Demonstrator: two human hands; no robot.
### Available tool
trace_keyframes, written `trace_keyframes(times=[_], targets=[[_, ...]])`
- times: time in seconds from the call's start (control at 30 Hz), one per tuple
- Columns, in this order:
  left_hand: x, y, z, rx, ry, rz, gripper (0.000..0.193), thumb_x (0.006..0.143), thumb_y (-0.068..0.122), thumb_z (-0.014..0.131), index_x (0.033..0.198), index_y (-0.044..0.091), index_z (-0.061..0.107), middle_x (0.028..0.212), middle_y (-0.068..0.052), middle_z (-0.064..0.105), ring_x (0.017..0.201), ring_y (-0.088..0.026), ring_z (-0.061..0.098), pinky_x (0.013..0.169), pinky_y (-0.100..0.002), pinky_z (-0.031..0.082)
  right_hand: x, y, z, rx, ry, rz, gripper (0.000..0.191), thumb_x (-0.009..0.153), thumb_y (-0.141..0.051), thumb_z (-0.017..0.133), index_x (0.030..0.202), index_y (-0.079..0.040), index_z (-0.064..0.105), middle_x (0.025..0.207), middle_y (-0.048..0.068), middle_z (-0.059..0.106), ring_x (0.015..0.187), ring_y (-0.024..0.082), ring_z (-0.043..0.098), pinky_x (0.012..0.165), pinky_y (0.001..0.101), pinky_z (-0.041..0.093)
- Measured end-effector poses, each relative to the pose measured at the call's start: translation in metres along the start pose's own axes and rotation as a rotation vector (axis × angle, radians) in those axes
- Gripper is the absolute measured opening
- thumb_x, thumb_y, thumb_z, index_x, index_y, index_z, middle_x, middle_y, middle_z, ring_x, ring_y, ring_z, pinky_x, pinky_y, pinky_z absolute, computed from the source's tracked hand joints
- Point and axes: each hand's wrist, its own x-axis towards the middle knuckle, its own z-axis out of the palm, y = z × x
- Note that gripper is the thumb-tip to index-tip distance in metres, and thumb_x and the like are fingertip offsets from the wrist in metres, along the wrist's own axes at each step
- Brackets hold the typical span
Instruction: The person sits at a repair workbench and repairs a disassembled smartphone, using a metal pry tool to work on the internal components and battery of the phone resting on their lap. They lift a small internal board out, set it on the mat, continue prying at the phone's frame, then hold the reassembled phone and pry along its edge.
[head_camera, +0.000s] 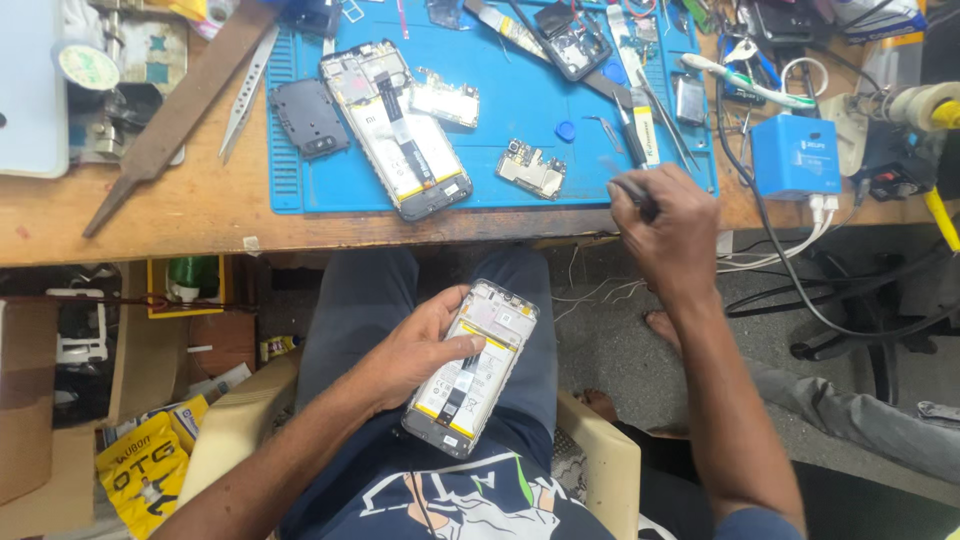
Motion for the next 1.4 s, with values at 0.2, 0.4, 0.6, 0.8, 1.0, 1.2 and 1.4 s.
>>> trace_keyframes(times=[0.2,0.4,0.6,0.8,1.0,1.2,1.4], targets=[[-0.004,0.002,0.000,-0.042,0.030,0.023,0.064,0.090,0.000,0.062,0.149,-0.001,0.038,0.123,-0.016,0.070,0.102,-0.016,0.072,0.083,-0.031,0.061,0.017,0.006,-0.007,-0.296,-0.220,-0.166,0.023,0.090,-0.009,0.077,0.113,-0.011,0.077,0.102,0.009,0.069,0.082,0.031,0.070,0.072,0.0432,0.056],[-0.006,0.009,-0.003,-0.029,0.042,0.024,0.064,0.090,0.003,0.064,0.149,-0.002,0.039,0.122,-0.017,0.070,0.102,-0.017,0.072,0.085,-0.032,0.061,0.009,0.002,-0.030,-0.234,-0.299,-0.153,0.033,0.084,-0.003,0.074,0.115,-0.013,0.078,0.109,0.007,0.071,0.080,0.025,0.071,0.067,0.0393,0.056],[-0.003,0.010,-0.003,-0.055,0.012,0.063,0.062,0.092,0.003,0.063,0.149,-0.004,0.039,0.124,-0.017,0.068,0.106,-0.019,0.071,0.088,-0.033,0.060,0.016,-0.017,-0.024,0.048,-0.189,0.207,0.021,0.092,-0.010,0.079,0.113,-0.006,0.077,0.108,0.007,0.074,0.070,0.017,0.066,0.063,0.0354,0.051],[-0.006,0.008,0.000,-0.055,0.027,0.124,0.063,0.094,0.002,0.060,0.152,-0.001,0.036,0.131,-0.016,0.066,0.115,-0.018,0.067,0.096,-0.033,0.058,0.043,-0.030,0.002,-0.037,-0.207,-0.037,0.038,0.089,-0.025,0.085,0.120,-0.006,0.077,0.103,0.012,0.069,0.075,0.021,0.065,0.068,0.0353,0.053],[-0.016,0.008,-0.004,-0.027,0.096,0.081,0.067,0.093,0.002,0.059,0.154,0.004,0.031,0.131,-0.016,0.066,0.115,-0.018,0.068,0.092,-0.034,0.060,0.054,-0.027,0.017,-0.024,-0.268,0.020,0.043,0.079,-0.026,0.092,0.111,-0.004,0.075,0.101,0.013,0.070,0.078,0.023,0.066,0.067,0.0379,0.053],[-0.008,-0.011,-0.013,-0.018,0.051,0.194,0.068,0.094,-0.002,0.062,0.155,-0.002,0.031,0.133,-0.014,0.062,0.116,-0.016,0.064,0.095,-0.034,0.056,0.038,-0.040,0.008,0.818,-0.191,0.259,0.022,0.087,0.008,0.065,0.104,-0.005,0.069,0.100,0.003,0.073,0.094,0.008,0.074,0.088,0.0243,0.063],[-0.006,-0.024,-0.022,0.014,0.039,0.216,0.069,0.097,0.000,0.061,0.158,-0.002,0.026,0.136,-0.016,0.060,0.122,-0.018,0.060,0.100,-0.032,0.054,-0.024,-0.058,0.010,0.693,-0.270,0.348,0.013,0.092,0.003,0.078,0.097,-0.003,0.068,0.097,0.004,0.074,0.080,0.008,0.067,0.073,0.0232,0.054]])
